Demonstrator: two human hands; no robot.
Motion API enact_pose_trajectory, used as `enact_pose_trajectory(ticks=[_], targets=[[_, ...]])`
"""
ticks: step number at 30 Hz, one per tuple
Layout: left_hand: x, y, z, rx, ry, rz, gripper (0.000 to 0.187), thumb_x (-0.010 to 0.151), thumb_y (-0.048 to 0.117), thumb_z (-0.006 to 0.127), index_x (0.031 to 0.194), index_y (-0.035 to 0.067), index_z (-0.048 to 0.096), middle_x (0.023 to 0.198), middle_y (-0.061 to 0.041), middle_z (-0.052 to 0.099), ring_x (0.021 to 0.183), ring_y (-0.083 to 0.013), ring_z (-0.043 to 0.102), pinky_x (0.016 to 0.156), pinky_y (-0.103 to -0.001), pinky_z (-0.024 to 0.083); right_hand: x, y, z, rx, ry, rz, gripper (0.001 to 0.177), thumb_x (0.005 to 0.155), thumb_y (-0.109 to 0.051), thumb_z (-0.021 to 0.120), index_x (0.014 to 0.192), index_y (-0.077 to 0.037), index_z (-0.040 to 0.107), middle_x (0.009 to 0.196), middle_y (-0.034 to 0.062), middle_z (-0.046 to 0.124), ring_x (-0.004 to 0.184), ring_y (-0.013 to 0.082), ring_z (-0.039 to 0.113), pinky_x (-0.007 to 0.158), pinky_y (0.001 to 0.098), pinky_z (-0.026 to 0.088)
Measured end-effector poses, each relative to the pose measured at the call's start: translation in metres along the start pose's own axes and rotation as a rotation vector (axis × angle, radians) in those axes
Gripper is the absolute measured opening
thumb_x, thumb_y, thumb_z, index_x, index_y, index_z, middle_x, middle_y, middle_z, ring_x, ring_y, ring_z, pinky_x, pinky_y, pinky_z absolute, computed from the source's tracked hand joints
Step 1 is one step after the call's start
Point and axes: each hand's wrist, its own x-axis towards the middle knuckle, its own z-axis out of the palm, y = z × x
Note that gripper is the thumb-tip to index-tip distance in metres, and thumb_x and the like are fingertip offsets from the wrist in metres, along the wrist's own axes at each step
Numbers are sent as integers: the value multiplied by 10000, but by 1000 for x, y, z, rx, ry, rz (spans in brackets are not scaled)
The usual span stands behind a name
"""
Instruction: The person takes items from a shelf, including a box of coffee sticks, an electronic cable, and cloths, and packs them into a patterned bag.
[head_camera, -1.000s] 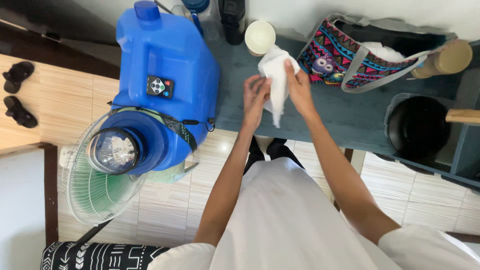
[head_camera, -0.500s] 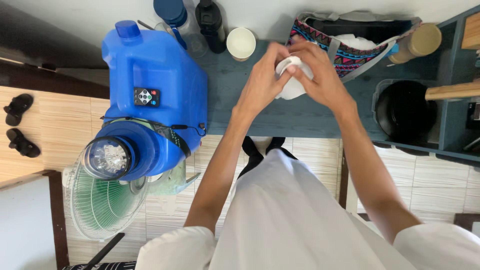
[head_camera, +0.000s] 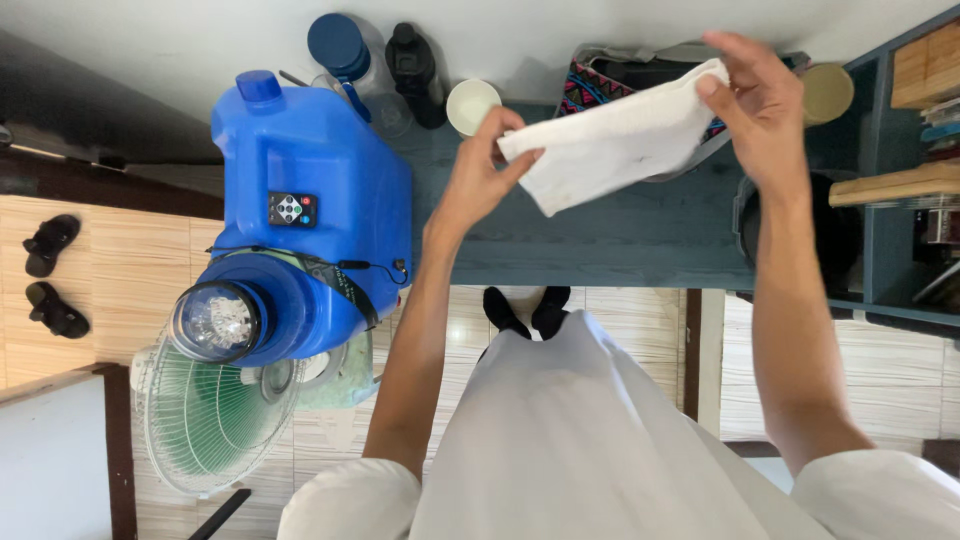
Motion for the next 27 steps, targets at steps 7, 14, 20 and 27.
enact_pose_trajectory(ticks=[7, 14, 20, 27], targets=[[22, 38, -18, 19, -48, 61, 267, 1001, 93, 825, 1213, 81, 662, 891, -49, 606, 739, -115, 496, 685, -255, 429, 16, -53, -43, -499, -73, 357, 223, 1018, -193, 719, 1202, -67, 736, 894, 15, 691, 746, 77, 579, 590, 263, 421], [30, 63, -17, -157, -49, 154, 317, 997, 55, 802, 1240, 52, 600, 1053, -27, 670, 1001, -105, 644, 949, -286, 536, 12, -56, -87, -484, -242, 164, 159, 1082, -142, 758, 1104, 12, 723, 908, 62, 694, 826, 77, 611, 690, 224, 472], [39, 79, -9, -288, 21, 218, 257, 1023, 21, 785, 1205, 33, 604, 1090, -58, 694, 1055, -130, 682, 992, -309, 565, 19, -63, -118, -277, -313, -7, 124, 1078, -109, 707, 1083, 10, 673, 1021, 56, 692, 944, 85, 662, 886, 250, 543], [44, 100, -2, -186, 89, 280, 171, 946, -15, 822, 1049, 2, 687, 1036, -82, 723, 984, -140, 703, 929, -307, 583, 27, -69, -141, -266, -274, 19, 73, 1076, -75, 632, 1040, -18, 605, 963, 172, 699, 832, 162, 690, 689, 272, 537]])
